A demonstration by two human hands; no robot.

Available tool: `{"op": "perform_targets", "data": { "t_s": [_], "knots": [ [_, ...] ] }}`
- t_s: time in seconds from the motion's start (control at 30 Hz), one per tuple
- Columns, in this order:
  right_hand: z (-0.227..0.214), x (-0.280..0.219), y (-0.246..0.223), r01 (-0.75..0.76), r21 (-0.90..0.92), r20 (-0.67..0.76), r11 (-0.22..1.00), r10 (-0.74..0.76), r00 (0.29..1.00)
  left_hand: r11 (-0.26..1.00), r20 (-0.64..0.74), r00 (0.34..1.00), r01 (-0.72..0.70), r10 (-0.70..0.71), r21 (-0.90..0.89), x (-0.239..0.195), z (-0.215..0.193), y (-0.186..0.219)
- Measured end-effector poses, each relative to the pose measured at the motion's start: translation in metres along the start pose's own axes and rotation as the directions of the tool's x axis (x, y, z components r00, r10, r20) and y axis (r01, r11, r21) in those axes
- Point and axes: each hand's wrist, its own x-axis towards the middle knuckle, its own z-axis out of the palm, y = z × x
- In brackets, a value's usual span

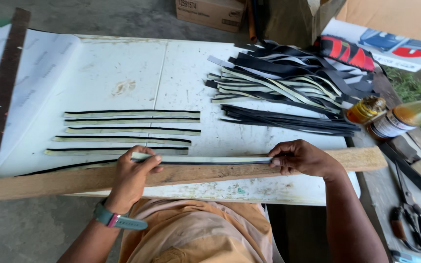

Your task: The person repeatedly picks up thin black rubber strips and a light-colored strip, aligns them on a wooden plank, and presses them together by hand. The person handles the strips one at a time, placing the finished assemblies into a growing pile on the table.

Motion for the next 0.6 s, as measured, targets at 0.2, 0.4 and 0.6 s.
{"op": "perform_targets", "data": {
  "t_s": [0.2,0.4,0.6],
  "knots": [
    [0.013,-0.002,0.008,0.080,-0.414,-0.289,0.907,-0.214,0.933,0.928,-0.003,1.000,-0.017,0.019,0.373,-0.012,-0.023,0.000],
    [0.019,-0.018,0.005,0.300,-0.495,-0.364,0.816,-0.508,0.780,0.433,-0.059,0.912,-0.135,0.405,0.891,-0.026,-0.025,0.049],
    [0.004,-0.035,0.021,0.181,-0.360,-0.525,0.915,-0.359,0.772,0.467,0.461,0.725,-0.685,0.512,0.559,-0.024,0.107,0.026]
  ]
}}
